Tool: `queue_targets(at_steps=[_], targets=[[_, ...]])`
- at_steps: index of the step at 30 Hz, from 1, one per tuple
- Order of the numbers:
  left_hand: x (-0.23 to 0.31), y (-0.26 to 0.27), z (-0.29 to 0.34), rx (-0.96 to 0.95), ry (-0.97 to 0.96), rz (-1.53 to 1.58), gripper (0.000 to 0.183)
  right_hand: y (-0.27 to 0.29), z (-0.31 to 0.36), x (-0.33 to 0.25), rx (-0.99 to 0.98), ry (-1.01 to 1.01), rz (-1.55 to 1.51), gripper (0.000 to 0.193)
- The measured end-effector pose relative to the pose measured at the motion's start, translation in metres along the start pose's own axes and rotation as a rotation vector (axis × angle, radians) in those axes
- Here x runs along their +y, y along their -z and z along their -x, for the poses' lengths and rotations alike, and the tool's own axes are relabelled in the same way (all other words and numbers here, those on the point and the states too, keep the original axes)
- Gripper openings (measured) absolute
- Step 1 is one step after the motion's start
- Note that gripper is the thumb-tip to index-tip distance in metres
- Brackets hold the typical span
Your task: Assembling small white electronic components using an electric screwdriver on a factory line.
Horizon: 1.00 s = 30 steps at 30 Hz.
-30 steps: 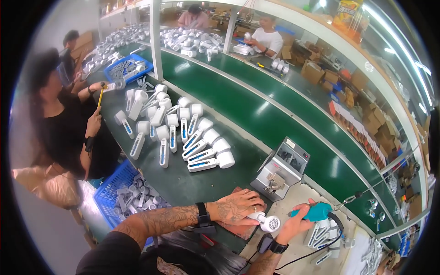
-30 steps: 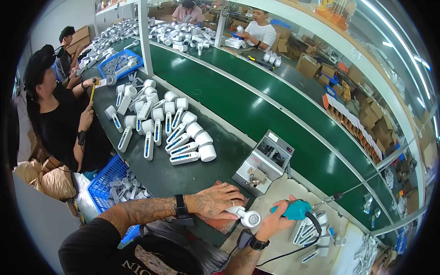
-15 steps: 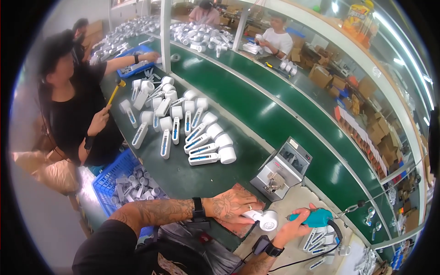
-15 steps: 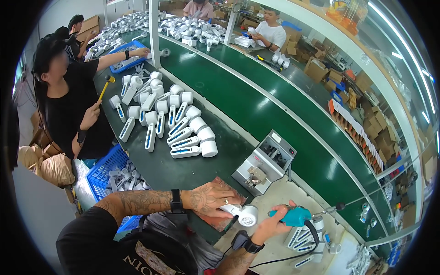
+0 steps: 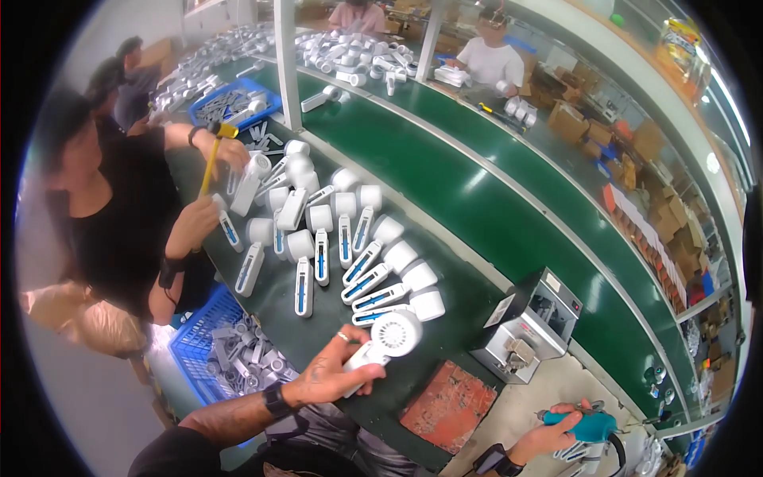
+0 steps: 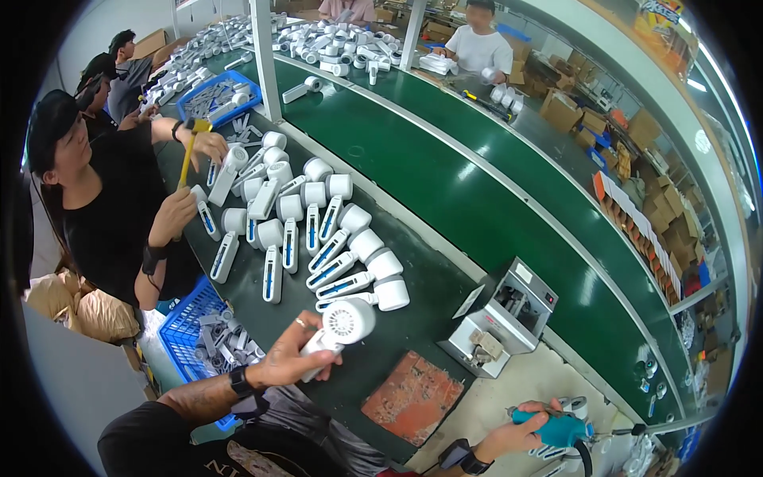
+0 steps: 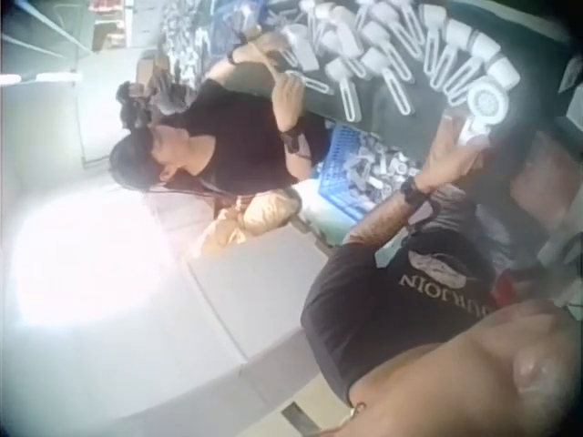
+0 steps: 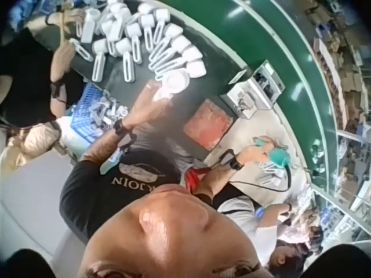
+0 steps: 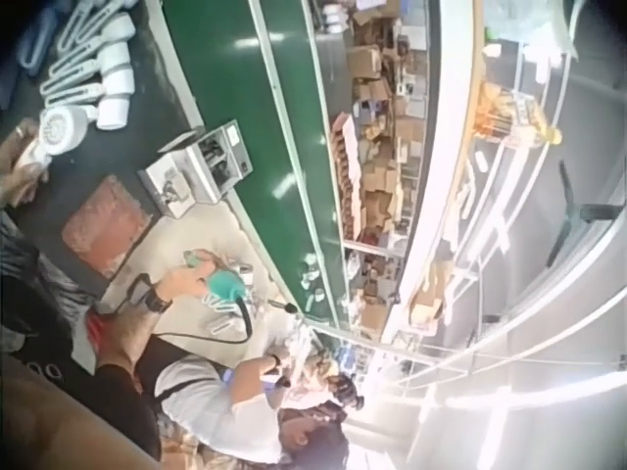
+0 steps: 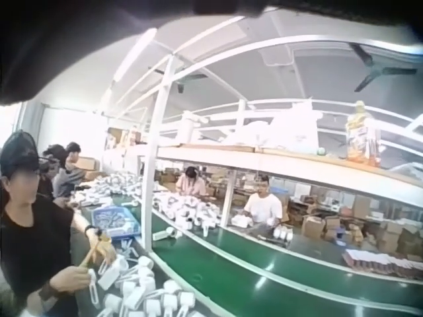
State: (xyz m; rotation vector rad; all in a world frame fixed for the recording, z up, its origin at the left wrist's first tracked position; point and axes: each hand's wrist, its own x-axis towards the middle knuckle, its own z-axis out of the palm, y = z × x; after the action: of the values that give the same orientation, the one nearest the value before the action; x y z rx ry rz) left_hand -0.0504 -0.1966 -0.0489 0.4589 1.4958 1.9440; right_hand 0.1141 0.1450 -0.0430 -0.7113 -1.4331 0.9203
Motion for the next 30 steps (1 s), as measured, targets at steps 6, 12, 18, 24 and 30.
queue_targets(at_steps=[6, 12, 18, 24, 30], targets=[[0.014, 0.037, 0.02, 0.184, 0.168, -0.056, 0.03, -0.003, 0.006, 0.009, 0.001, 0.025, -0.059, 0.047], [-0.009, 0.023, 0.01, 0.188, 0.036, -0.259, 0.03, -0.023, 0.014, -0.016, -0.059, 0.165, 0.065, 0.046], [-0.021, 0.009, 0.004, 0.237, -0.179, -0.657, 0.043, -0.019, 0.017, -0.001, -0.077, 0.068, -0.127, 0.054], [-0.025, 0.007, 0.005, 0.248, -0.211, -0.752, 0.045, -0.015, 0.018, 0.001, -0.134, 0.111, -0.152, 0.055], [-0.027, 0.003, 0.003, 0.297, -0.33, -0.783, 0.047, -0.019, 0.023, -0.003, -0.177, 0.107, -0.2, 0.043]])
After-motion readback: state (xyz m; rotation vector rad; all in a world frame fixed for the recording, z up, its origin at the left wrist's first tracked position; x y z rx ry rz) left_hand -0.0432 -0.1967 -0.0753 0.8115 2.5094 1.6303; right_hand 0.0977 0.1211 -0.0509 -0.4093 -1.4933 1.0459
